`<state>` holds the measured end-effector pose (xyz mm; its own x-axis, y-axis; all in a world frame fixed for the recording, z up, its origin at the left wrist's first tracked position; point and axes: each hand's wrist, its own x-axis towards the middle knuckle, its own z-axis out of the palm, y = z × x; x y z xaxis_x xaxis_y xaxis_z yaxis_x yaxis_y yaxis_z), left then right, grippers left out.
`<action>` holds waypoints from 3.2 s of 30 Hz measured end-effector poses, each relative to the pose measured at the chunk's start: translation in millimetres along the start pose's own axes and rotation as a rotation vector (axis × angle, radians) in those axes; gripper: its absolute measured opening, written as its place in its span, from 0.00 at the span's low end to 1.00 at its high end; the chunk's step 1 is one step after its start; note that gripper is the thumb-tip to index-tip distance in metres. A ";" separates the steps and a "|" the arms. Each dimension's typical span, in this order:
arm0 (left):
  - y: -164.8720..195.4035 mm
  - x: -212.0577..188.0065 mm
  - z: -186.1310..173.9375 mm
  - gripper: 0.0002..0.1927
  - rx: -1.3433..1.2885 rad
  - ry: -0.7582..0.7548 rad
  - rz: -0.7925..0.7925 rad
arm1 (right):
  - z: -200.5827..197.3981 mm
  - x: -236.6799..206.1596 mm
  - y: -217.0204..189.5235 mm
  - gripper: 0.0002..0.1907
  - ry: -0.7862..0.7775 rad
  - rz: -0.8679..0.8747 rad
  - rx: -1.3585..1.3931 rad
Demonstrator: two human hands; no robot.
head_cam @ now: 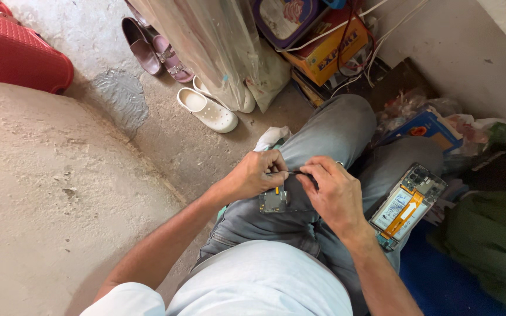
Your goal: The person is repairing a smartphone by using a screwdriver to remove screws from the phone's back cover. They then detach the back cover and handle the internal components, including the battery and circuit board.
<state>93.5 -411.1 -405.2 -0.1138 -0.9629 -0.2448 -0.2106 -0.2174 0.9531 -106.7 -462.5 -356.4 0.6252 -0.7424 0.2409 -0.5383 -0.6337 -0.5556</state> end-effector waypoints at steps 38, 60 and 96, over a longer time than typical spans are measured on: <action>-0.5 -3.5 -2.0 0.07 -0.032 -0.065 -0.028 | 1.2 -1.0 7.4 0.10 -0.103 -0.160 -0.108; 23.2 -10.6 6.1 0.07 -0.042 0.050 0.011 | -39.5 7.8 2.5 0.11 0.015 0.010 -0.050; 56.9 -58.4 62.7 0.07 -0.009 -0.194 -0.125 | -46.8 -90.5 8.8 0.10 -0.523 1.040 0.759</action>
<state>27.3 -357.2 -347.8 -0.2724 -0.8795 -0.3902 -0.2267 -0.3354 0.9144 -194.5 -411.0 -345.9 0.3586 -0.5216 -0.7742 -0.5519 0.5505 -0.6264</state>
